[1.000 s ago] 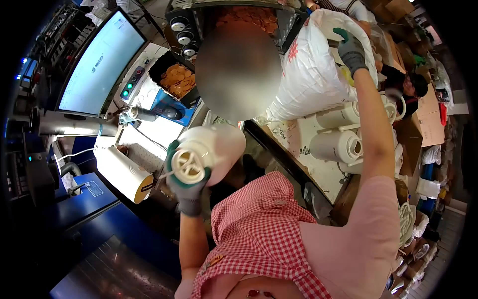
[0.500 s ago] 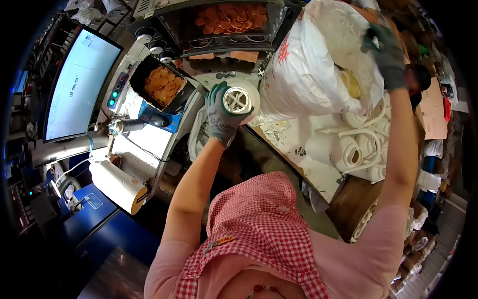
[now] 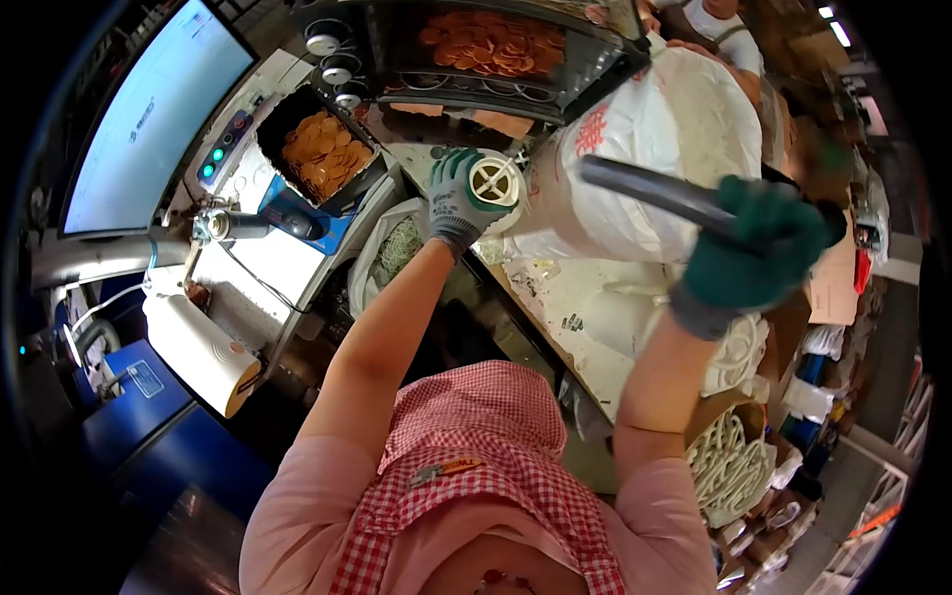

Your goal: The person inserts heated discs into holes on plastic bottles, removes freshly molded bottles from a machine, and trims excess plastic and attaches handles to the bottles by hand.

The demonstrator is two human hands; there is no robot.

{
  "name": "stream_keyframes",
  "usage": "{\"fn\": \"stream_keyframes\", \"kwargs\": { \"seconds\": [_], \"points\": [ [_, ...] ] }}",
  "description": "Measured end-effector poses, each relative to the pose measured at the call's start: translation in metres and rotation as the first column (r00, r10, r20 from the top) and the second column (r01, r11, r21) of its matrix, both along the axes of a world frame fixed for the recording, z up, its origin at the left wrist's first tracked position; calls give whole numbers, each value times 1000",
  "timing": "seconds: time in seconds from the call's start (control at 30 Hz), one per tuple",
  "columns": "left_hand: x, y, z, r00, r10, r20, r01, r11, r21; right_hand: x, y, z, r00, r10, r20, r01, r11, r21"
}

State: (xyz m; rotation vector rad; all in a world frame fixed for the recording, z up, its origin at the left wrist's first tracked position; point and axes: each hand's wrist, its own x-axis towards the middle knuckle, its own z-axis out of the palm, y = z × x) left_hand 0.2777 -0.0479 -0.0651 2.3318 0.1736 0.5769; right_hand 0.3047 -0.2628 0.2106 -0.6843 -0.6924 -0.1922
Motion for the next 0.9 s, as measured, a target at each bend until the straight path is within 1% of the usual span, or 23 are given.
{"fn": "stream_keyframes", "kwargs": {
  "seconds": [0.07,0.13,0.17,0.2,0.27,0.3,0.33,0.37,0.4,0.43,0.47,0.5,0.53,0.57,0.6,0.63,0.67,0.73,0.77,0.8,0.83,0.87,0.9],
  "points": [
    [1,0,-7,1000,13,-19,-12,1000,7,0,44,-25,993,-83,89,100,972,-213],
    [1,1,-4,997,11,-73,-12,1000,-16,7,73,-37,979,-181,95,199,946,-257],
    [-1,1,1,998,10,-65,-12,999,-31,13,79,-42,987,-136,85,155,948,-279],
    [-3,1,2,997,28,-75,-32,999,-40,14,85,-47,987,-147,63,160,937,-309],
    [-2,2,4,998,20,-55,-22,999,-36,16,95,-48,986,-106,131,146,924,-354],
    [-4,4,8,999,4,-46,-5,1000,-2,12,98,-39,984,-98,145,145,921,-361],
    [-5,4,10,998,14,-56,-14,1000,-13,6,98,-24,983,-91,161,146,917,-370],
    [-4,4,10,996,10,-84,-11,1000,-17,2,100,-22,980,-106,169,163,915,-370],
    [-4,5,11,994,0,-111,-2,1000,-18,-1,103,-38,977,-156,144,198,911,-361],
    [-4,6,14,991,-5,-137,1,999,-32,-2,109,-77,970,-232,66,239,891,-385],
    [2,8,13,991,8,-134,-13,999,-35,0,119,-129,947,-318,-37,264,841,-472],
    [3,8,11,995,15,-97,-21,998,-59,7,123,-175,904,-427,-26,326,728,-603],
    [-4,6,9,997,5,-76,-11,996,-83,18,121,-212,749,-534,393,627,379,-681],
    [-4,9,5,999,-46,9,46,997,-62,11,117,-214,902,-422,-96,217,634,-742],
    [-3,10,5,1000,-26,11,26,998,-61,12,117,-203,911,-310,-272,112,820,-562],
    [3,11,5,1000,-10,7,10,998,-68,16,123,-158,953,-286,-101,201,844,-498],
    [-3,6,8,999,-25,-20,23,996,-91,17,115,-118,952,-306,21,280,840,-464],
    [-3,3,12,994,-24,-107,11,993,-117,21,80,-52,898,-373,233,439,791,-425],
    [-3,1,5,995,-13,-100,3,995,-96,27,64,-25,873,-379,306,481,772,-416],
    [-1,0,0,999,0,-46,-2,999,-50,37,54,-5,870,-324,371,474,759,-448],
    [-2,2,6,999,1,-42,-3,999,-53,47,44,16,862,-265,432,467,745,-476],
    [-4,2,12,999,-9,-36,6,998,-58,73,18,6,824,-325,464,553,638,-536],
    [-3,1,13,1000,7,-21,-9,995,-103,99,-8,-5,779,-375,503,626,513,-587]
  ]
}}
